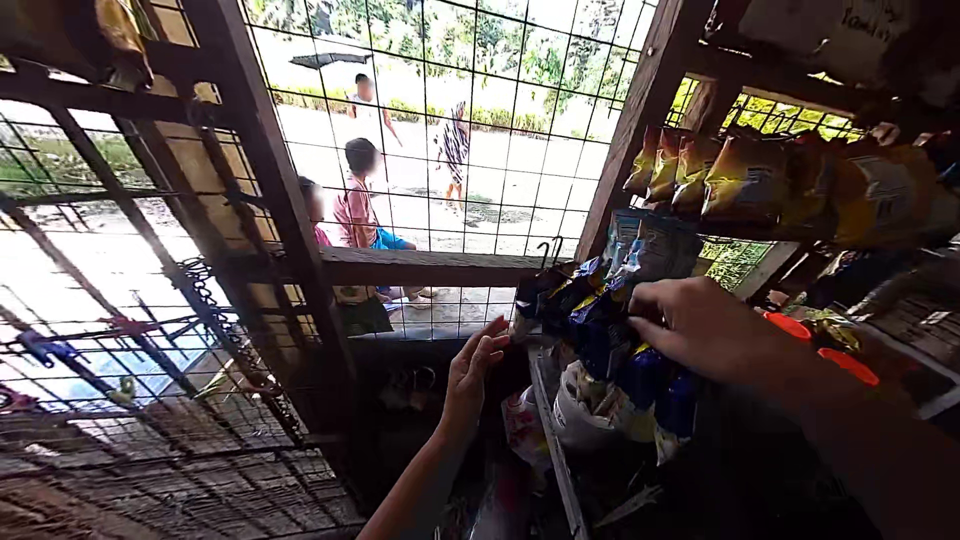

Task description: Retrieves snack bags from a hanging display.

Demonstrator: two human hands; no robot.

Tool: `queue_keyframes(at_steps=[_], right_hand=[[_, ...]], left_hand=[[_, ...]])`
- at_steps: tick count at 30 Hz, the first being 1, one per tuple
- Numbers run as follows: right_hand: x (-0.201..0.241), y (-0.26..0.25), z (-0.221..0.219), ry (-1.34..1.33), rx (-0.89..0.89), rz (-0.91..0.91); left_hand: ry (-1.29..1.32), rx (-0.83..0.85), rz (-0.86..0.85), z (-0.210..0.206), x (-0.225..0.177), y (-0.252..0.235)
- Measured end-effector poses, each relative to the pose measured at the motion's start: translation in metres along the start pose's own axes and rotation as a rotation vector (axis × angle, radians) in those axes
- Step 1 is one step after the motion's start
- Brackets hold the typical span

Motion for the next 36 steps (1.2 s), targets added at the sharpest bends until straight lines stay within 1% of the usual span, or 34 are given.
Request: queue_keyframes(at_steps=[2,7,12,15,20,24,28,36], right_hand=[[0.006,-0.015,0.005,0.034,-0.022,-0.058],[0.019,-0.047,0.011,0.103,-0.099,-0.106],[0.033,-0.072,0.014,0.226,-0.034,-0.254],[0.035,-0.088,0.017,0.289,0.013,-0.298],[0.028,-0.117,0.019,0.366,0.065,-0.310],[0.023,-0.140,0.024,0.399,0.093,-0.314],[0.032,-0.153,0.033,0.427,0.151,-0.355],[0.006,-0.200,0.039,0.478,0.269,-0.290]], left_hand=[[0.017,0.034,-0.007,-0.005,-0.002,-0.010],[0.071,0.077,-0.012,-0.038,-0.012,-0.051],[0.120,0.120,0.041,-0.065,-0.010,-0.073],[0.194,0.147,0.083,-0.079,-0.009,-0.080],[0.283,0.124,0.140,-0.094,-0.002,-0.091],[0.347,0.115,0.190,-0.102,0.000,-0.098],[0.370,0.125,0.235,-0.105,-0.008,-0.103],[0.252,0.149,0.255,-0.092,-0.027,-0.108]])
Point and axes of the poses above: each hand's wrist, its own y-axis away from the middle knuckle, its own z-axis out of the back of the hand, x = y × z, the point moved 1 cm from there along -y, towards the middle knuckle, and after that the axes turned 11 degrees about -x, right-handed, at the moved point
